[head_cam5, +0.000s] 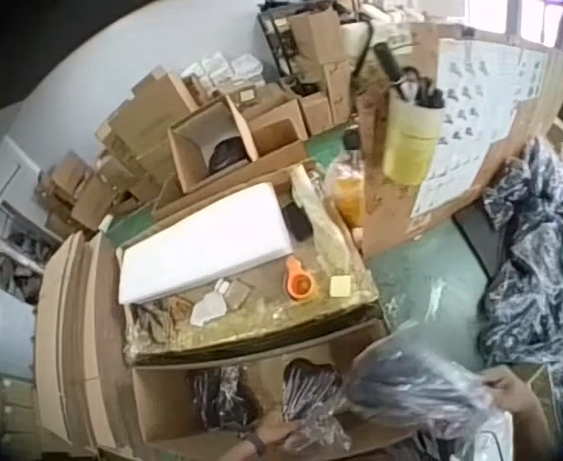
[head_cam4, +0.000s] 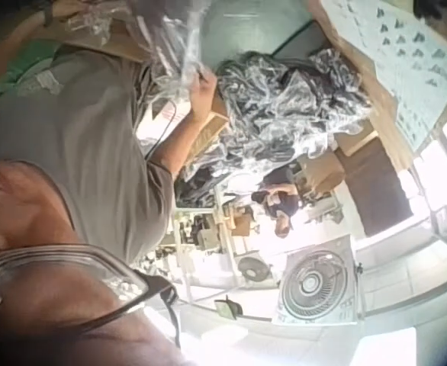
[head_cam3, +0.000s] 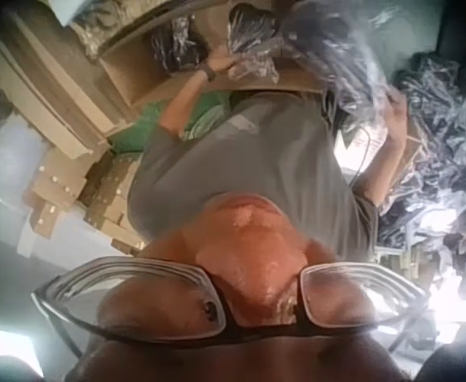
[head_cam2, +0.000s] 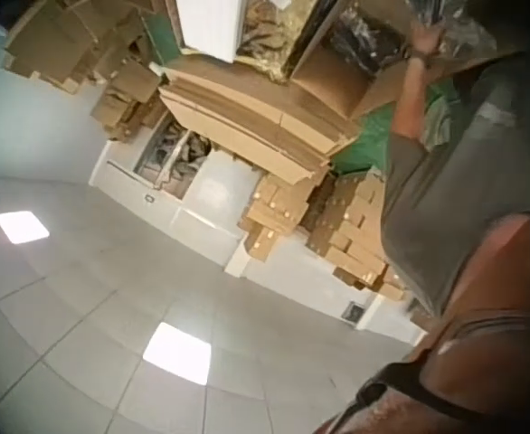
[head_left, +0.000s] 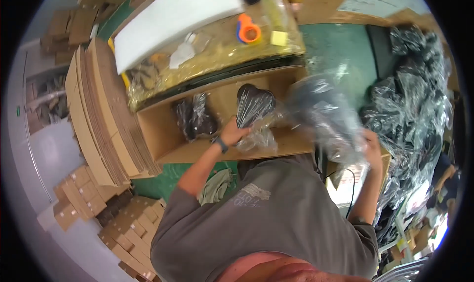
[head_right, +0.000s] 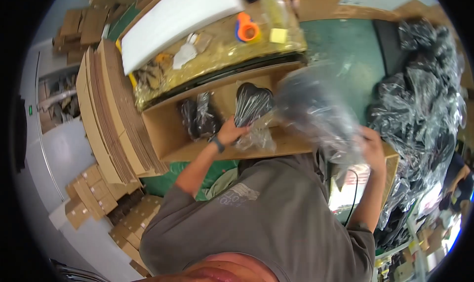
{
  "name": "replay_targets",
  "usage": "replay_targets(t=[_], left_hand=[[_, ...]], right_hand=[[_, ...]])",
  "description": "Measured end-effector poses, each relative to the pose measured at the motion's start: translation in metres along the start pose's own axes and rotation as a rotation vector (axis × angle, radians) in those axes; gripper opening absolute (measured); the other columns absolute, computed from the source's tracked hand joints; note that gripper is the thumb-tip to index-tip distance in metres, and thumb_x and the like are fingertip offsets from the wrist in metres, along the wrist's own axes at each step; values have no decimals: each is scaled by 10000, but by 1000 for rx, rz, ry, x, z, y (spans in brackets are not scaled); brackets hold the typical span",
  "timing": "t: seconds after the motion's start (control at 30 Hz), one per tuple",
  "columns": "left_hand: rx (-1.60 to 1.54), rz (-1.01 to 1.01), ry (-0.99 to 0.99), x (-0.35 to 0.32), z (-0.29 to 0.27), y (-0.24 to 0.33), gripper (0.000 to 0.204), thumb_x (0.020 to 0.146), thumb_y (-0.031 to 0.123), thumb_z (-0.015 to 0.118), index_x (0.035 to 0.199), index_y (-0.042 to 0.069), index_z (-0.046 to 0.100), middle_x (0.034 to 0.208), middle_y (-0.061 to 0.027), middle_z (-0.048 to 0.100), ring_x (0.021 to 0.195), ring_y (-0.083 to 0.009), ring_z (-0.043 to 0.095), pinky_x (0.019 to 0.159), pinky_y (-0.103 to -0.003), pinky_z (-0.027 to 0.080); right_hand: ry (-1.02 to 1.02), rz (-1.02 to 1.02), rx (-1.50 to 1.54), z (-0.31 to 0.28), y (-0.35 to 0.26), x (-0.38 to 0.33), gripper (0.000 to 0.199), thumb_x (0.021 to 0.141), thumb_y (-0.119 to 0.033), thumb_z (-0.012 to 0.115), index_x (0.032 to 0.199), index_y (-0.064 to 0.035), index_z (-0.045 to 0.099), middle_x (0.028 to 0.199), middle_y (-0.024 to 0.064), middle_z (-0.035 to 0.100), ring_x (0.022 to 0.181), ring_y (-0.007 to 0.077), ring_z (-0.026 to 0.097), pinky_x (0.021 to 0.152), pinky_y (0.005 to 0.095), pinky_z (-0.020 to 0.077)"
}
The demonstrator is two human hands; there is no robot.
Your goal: The person is packing individual bicycle seats into cardboard boxes in a warehouse environment.
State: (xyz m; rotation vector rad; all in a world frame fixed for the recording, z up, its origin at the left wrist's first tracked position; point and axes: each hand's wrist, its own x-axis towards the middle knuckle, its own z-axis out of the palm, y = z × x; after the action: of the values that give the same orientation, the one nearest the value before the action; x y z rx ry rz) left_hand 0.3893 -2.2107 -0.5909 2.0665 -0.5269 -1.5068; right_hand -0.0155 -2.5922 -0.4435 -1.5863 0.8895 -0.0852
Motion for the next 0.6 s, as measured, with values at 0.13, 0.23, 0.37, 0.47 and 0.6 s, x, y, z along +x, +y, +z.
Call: replay_targets(t=[0.13, 0.23, 0.37, 0.47, 0.6], left_hand=[[-274, -329, 478, 73, -14, -241, 843, 766, 306, 890, 1366, -100, 459, 1343, -278, 636, 1197, -368, 651, 994, -426, 529], [-279, -369, 831, 100, -9, -270, 1002, 747, 378, 901, 1467, -80, 377, 1414, -286, 587, 1254, -366, 619, 1063, -456, 492], [-319, -183, 461, 130, -14, -264, 761, 843, 523, 823, 1338, -36, 675, 1386, -130, 684, 1202, -274, 662, 1053, -428, 515], [-271, 225, 319, 125, -58, -252, 737, 879, 326, 842, 1455, -45, 570, 1490, -157, 610, 1363, -303, 573, 1160, -444, 432], [209, -17, 731, 19, -52, -203, 882, 944, 266, 755, 1616, -61, 286, 1614, -293, 402, 1485, -385, 425, 1240, -455, 323]], right_hand=[[-713, -612, -586, 257, -98, 159, 355, 890, -312, 749, 1067, -6, 774, 978, 241, 751, 908, 447, 715, 832, 495, 576], [-1131, -127, -1151, 436, -61, 240, 485, 804, -462, 779, 1030, -33, 804, 1014, 210, 769, 907, 369, 737, 823, 492, 584], [-481, -38, -668, 485, 75, 295, 615, 808, -501, 820, 1208, -39, 751, 1200, 202, 748, 1047, 395, 728, 932, 475, 592], [-105, -378, -600, 496, 90, 279, 269, 889, -226, 664, 1081, -50, 732, 1029, 216, 756, 943, 408, 729, 834, 514, 592], [-193, -592, -368, 236, -71, 153, 365, 911, -317, 707, 1178, -68, 704, 1054, 205, 737, 958, 402, 712, 876, 495, 569]])
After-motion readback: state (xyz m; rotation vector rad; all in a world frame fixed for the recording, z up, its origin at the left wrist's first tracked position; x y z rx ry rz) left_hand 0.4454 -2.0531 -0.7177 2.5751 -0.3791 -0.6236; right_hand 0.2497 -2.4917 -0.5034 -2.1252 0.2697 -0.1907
